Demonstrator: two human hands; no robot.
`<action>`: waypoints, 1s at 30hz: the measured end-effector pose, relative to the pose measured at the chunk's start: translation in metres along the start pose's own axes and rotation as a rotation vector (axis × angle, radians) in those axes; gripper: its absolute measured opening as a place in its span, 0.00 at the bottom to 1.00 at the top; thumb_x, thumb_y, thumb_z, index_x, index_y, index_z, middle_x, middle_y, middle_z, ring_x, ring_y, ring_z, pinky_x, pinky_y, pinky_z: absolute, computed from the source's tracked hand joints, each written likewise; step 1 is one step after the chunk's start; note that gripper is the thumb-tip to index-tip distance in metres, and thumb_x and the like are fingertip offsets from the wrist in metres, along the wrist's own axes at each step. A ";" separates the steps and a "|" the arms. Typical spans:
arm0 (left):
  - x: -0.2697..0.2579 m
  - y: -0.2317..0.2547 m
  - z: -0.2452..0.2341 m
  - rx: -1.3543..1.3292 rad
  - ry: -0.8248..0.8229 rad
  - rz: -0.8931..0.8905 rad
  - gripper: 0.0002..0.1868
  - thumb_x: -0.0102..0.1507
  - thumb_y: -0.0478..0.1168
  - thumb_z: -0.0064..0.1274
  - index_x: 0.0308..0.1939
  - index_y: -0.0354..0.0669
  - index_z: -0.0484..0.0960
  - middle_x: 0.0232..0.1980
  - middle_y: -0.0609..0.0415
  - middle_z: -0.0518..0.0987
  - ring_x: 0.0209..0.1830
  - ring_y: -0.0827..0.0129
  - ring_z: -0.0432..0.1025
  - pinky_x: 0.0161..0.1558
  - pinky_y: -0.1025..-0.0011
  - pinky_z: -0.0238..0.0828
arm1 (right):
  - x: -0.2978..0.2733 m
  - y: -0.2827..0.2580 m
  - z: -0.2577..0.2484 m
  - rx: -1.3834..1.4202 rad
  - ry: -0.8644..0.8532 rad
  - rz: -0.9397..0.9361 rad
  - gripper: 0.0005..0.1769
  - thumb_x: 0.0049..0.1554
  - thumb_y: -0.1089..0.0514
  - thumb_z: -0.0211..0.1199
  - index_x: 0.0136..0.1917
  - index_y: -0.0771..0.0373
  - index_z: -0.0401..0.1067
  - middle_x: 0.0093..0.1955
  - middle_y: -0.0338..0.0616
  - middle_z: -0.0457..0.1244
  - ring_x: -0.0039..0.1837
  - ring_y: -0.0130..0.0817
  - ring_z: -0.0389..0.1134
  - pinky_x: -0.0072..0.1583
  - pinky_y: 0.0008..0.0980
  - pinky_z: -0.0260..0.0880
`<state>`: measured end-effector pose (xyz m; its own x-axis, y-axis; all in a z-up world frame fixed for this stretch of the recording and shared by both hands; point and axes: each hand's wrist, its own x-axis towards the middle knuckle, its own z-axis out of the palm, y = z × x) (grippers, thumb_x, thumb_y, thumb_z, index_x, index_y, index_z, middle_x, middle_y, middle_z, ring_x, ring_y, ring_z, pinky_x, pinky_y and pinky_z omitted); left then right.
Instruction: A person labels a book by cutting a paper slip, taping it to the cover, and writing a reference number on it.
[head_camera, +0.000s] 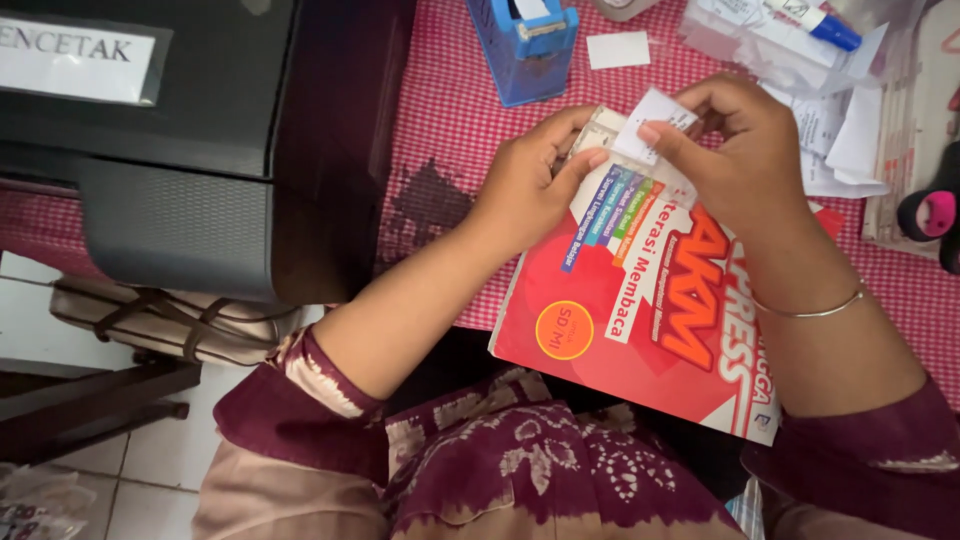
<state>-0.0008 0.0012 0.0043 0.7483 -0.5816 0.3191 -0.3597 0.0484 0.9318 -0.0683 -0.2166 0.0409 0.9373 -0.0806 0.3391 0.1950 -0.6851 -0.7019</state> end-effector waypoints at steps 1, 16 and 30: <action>-0.001 0.000 0.000 -0.001 -0.001 -0.007 0.15 0.70 0.44 0.49 0.60 0.49 0.74 0.51 0.58 0.86 0.46 0.72 0.83 0.42 0.74 0.80 | -0.001 0.002 0.000 0.003 -0.003 0.006 0.11 0.67 0.61 0.76 0.51 0.65 0.73 0.49 0.41 0.66 0.48 0.28 0.63 0.51 0.27 0.64; -0.001 0.001 0.000 -0.013 0.004 0.007 0.14 0.71 0.46 0.49 0.59 0.51 0.75 0.48 0.60 0.86 0.42 0.76 0.82 0.39 0.76 0.78 | 0.001 0.010 0.001 -0.039 0.001 -0.087 0.13 0.68 0.64 0.76 0.51 0.65 0.71 0.49 0.44 0.61 0.50 0.32 0.61 0.53 0.29 0.65; -0.001 -0.002 0.000 -0.036 0.007 -0.018 0.15 0.70 0.45 0.49 0.60 0.49 0.75 0.49 0.57 0.87 0.44 0.73 0.82 0.40 0.76 0.79 | 0.003 -0.033 0.002 0.073 0.011 0.173 0.22 0.62 0.58 0.74 0.61 0.56 0.62 0.55 0.36 0.64 0.48 0.22 0.63 0.49 0.24 0.64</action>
<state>-0.0010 0.0014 0.0025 0.7584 -0.5769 0.3033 -0.3259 0.0674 0.9430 -0.0714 -0.1926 0.0643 0.9556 -0.2007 0.2157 0.0520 -0.6057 -0.7940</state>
